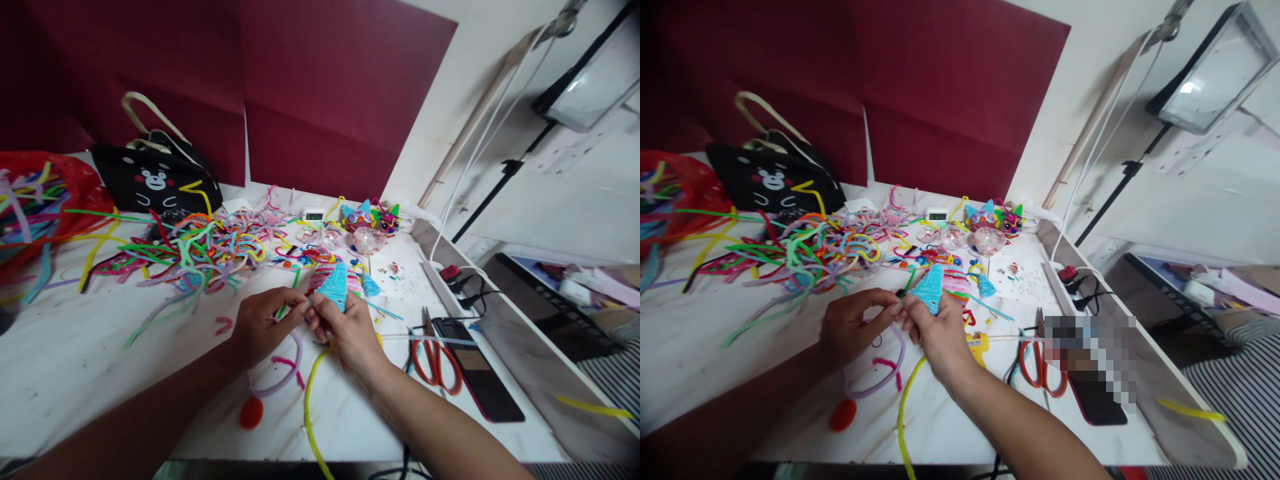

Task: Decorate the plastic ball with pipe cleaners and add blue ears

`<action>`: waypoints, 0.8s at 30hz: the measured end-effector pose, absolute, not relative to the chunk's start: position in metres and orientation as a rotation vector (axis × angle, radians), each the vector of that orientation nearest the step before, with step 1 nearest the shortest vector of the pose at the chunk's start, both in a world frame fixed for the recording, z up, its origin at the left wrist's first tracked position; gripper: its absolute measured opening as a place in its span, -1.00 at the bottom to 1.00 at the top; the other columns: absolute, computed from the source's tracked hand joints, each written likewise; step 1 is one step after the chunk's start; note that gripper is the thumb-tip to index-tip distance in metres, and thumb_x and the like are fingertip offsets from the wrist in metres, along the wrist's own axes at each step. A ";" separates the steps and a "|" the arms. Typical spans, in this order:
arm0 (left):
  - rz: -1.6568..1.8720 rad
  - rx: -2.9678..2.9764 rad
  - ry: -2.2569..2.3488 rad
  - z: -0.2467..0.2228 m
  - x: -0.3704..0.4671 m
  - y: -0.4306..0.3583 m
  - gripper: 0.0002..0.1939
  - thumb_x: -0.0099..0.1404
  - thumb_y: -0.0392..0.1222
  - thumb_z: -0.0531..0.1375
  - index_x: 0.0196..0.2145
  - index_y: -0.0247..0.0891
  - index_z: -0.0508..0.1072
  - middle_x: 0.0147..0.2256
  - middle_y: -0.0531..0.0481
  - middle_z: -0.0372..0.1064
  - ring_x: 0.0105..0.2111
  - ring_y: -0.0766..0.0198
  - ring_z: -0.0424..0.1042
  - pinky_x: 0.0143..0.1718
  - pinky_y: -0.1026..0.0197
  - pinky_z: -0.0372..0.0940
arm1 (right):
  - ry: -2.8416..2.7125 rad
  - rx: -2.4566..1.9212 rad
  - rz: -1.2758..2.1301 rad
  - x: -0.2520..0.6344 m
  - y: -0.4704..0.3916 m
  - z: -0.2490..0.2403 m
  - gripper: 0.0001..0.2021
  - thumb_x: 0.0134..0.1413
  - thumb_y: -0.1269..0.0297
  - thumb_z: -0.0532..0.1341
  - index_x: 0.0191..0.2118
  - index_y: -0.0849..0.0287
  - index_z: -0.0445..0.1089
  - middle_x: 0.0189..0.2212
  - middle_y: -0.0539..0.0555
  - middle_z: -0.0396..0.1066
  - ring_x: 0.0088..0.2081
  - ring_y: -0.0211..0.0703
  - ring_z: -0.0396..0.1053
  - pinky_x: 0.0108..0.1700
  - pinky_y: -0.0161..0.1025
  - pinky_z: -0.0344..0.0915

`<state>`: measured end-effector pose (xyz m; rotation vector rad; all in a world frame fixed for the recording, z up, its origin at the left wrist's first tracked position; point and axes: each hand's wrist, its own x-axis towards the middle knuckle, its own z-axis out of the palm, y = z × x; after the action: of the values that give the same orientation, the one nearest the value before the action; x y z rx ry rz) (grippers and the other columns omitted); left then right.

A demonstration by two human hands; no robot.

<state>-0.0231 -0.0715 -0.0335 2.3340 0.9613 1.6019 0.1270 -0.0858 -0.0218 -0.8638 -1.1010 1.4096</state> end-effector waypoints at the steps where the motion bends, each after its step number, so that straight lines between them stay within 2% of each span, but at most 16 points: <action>1: 1.603 2.337 0.961 -0.034 -0.023 -0.071 -0.93 0.24 -0.38 0.20 -0.38 -0.28 0.45 -0.49 0.13 0.50 -0.49 0.46 0.48 -0.39 0.48 0.30 | -1.101 -0.865 1.408 0.127 -0.086 -0.022 -0.76 0.05 0.18 0.27 -0.50 0.25 0.35 -0.65 -0.06 0.33 -0.71 -0.41 0.15 -0.65 -0.40 0.07; 24: 1.574 2.378 0.984 -0.034 -0.023 -0.072 -0.92 0.26 -0.36 0.18 -0.38 -0.26 0.43 -0.49 0.13 0.49 -0.49 0.45 0.48 -0.39 0.46 0.30 | -1.101 -0.873 1.442 0.127 -0.085 -0.018 -0.75 0.00 0.17 0.26 -0.52 0.25 0.34 -0.67 -0.03 0.36 -0.69 -0.38 0.23 -0.62 -0.40 0.17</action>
<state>-0.0233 -0.0724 -0.0338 2.3779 0.9842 1.5739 0.1274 -0.0849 -0.0179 -0.8733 -1.1015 1.4418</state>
